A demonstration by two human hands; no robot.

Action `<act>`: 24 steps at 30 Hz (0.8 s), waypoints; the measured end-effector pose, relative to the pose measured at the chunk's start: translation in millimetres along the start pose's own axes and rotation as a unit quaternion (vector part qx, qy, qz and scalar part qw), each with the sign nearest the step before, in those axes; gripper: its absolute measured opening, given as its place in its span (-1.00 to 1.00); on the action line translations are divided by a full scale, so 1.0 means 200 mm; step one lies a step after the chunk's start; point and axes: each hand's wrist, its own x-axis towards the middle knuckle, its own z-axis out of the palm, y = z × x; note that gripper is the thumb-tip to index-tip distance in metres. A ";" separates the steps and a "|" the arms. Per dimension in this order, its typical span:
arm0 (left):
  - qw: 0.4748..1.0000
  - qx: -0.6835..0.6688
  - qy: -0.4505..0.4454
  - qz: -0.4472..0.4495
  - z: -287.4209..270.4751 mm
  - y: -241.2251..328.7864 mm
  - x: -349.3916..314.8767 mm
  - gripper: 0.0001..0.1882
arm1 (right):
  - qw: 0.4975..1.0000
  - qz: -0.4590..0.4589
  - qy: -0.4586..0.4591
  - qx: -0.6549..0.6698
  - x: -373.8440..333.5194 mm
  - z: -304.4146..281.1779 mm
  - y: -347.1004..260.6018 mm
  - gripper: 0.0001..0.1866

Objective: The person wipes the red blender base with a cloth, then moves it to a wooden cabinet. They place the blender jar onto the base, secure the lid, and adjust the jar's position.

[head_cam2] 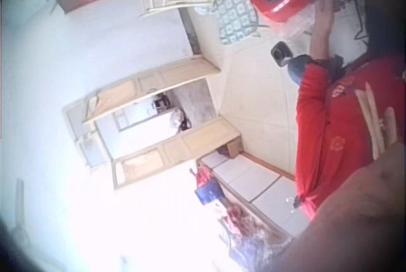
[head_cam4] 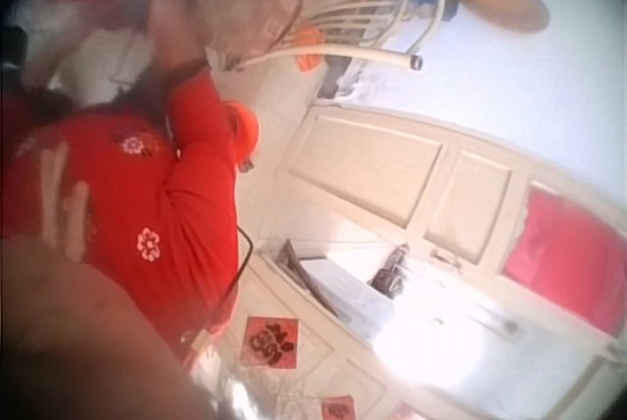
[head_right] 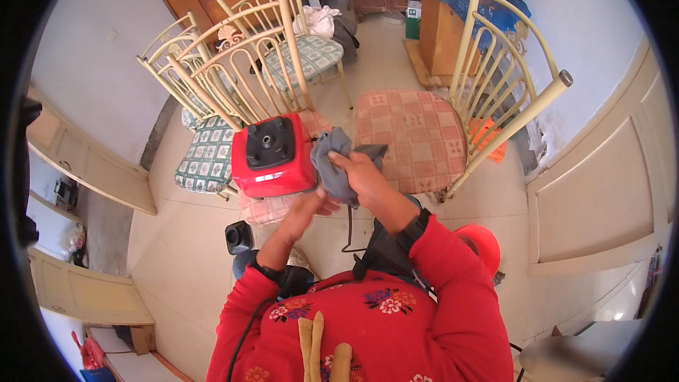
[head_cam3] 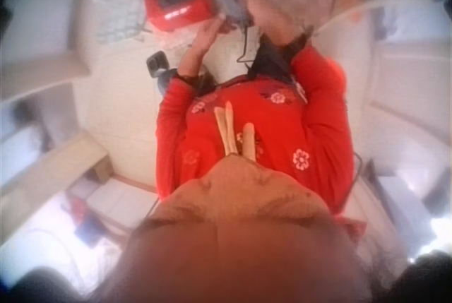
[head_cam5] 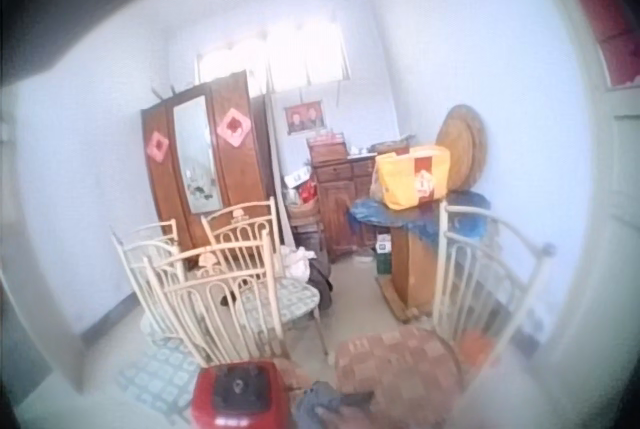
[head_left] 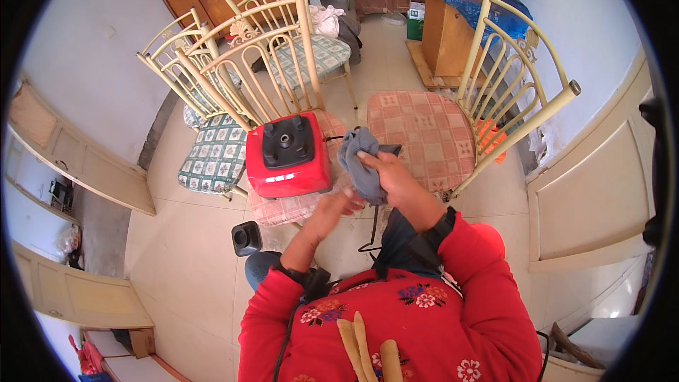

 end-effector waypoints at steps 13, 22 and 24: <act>0.845 -0.526 -0.080 -0.059 -0.16 0.03 0.48 -0.51 | 0.987 0.093 -0.127 0.038 -0.02 0.04 -0.03 -0.72; 0.863 -0.497 0.070 -0.064 -0.17 -0.05 0.67 -0.75 | 0.990 0.094 -0.095 0.041 -0.18 -0.08 0.11 -0.71; 0.889 -0.445 0.084 -0.069 -0.13 -0.03 0.66 -0.77 | 0.989 0.090 -0.110 0.047 -0.27 -0.16 0.11 -0.67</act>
